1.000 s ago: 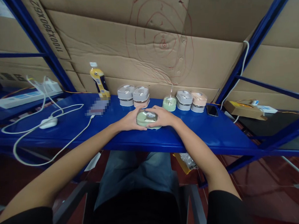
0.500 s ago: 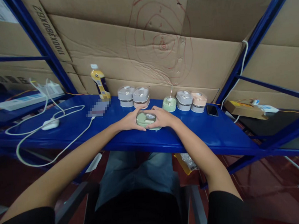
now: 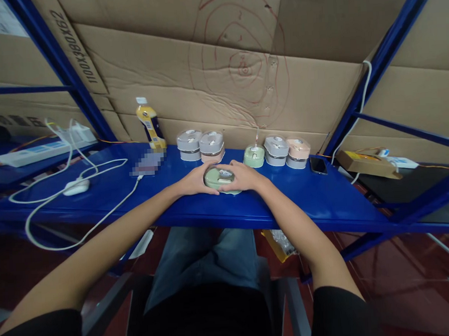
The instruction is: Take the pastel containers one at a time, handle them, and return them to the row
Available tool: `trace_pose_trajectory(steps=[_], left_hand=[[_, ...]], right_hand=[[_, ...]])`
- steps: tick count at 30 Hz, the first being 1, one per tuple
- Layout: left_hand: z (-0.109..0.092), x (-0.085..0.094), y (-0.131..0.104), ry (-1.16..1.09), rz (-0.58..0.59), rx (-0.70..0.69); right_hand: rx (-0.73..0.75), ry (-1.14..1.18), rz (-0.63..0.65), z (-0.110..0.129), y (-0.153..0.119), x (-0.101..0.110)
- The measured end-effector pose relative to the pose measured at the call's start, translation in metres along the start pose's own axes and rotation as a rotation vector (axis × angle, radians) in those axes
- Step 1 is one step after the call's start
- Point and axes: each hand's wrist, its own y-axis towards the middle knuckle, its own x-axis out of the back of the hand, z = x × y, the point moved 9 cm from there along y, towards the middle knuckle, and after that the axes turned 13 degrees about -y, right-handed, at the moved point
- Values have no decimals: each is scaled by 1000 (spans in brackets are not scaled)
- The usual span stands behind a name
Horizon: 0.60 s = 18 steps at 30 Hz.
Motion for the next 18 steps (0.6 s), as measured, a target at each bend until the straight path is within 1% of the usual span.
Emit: trace_pose_trajectory(steps=[3,5,7,10,12,14,16,18], left_hand=[[3,3,-1,7,-9,-9],[5,7,-3,-5,-29,-18],[3,12,-4,40,-73,-34],[-10,22,-1,270,-178,-81],[-21,27,10,439,-217,-111],[-27,29,27,564,-207,-109],[-24,31,47,661,-198,-56],[-16,32,63,735,-192,27]], right_hand=[[5,12,12,-1,-6,1],[-16,-6,51,-5,-10,2],[-113,-74,110,-15,-15,5],[-318,-244,175,-28,-23,13],[-404,-344,180,-28,-24,19],[-445,-406,165,-24,-21,21],[-458,-435,148,-20,-16,20],[-460,-454,141,-18,-11,17]])
